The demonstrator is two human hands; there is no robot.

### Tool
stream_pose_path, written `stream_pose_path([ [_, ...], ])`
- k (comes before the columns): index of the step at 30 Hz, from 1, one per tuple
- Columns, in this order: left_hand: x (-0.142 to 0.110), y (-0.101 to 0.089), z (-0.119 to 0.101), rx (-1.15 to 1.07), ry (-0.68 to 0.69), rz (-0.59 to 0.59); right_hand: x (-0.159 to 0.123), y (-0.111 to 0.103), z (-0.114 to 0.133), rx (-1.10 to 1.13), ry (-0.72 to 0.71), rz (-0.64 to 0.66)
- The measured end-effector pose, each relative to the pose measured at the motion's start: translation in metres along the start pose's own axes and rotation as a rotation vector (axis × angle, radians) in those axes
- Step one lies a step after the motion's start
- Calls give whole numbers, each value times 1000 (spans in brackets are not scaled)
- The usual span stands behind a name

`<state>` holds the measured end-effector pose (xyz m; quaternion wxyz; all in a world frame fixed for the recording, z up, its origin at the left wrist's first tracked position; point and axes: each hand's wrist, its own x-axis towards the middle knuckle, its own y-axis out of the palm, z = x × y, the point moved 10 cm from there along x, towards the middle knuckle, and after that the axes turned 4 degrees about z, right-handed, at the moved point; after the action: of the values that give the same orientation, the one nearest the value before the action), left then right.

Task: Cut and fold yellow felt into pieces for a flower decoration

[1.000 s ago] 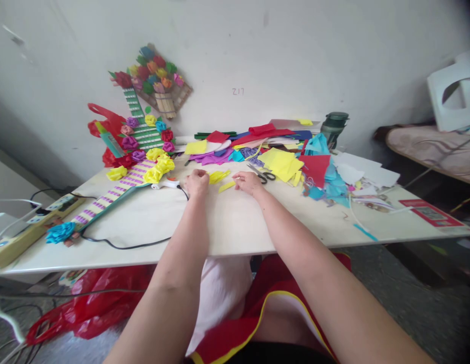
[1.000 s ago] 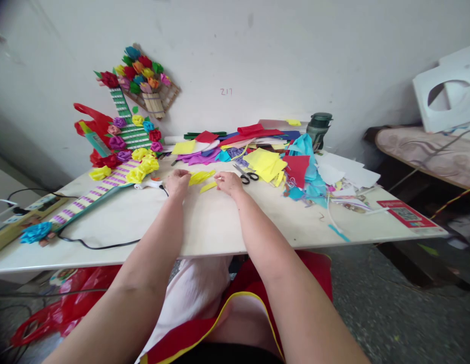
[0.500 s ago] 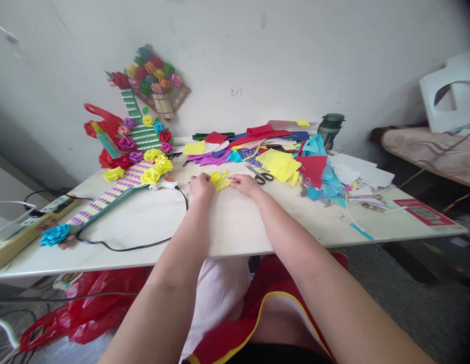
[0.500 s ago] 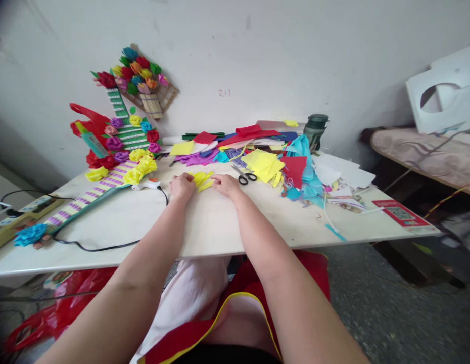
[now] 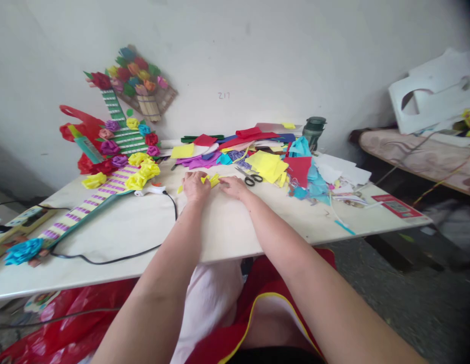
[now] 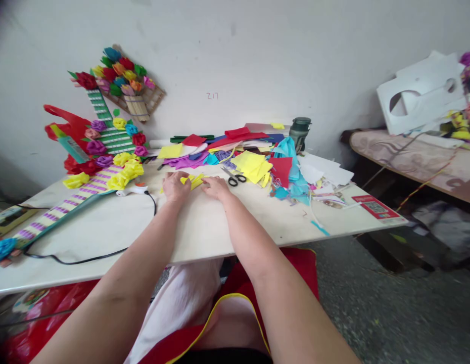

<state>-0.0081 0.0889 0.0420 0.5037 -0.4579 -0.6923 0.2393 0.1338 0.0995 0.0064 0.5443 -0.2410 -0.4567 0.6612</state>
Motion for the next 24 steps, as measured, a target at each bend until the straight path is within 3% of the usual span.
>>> stream_pose_path([
  [3, -4, 19, -25, -29, 156, 128, 1, -11, -13, 10, 80, -117],
  [8, -12, 45, -43, 51, 278, 284, -5, -36, -35, -46, 221, -283],
  [16, -10, 49, -42, 147, 272, 278, -22, -67, -66, -91, 432, -431],
  [24, -11, 47, -42, 128, 264, 273, -22, -82, -88, -173, 539, -458],
])
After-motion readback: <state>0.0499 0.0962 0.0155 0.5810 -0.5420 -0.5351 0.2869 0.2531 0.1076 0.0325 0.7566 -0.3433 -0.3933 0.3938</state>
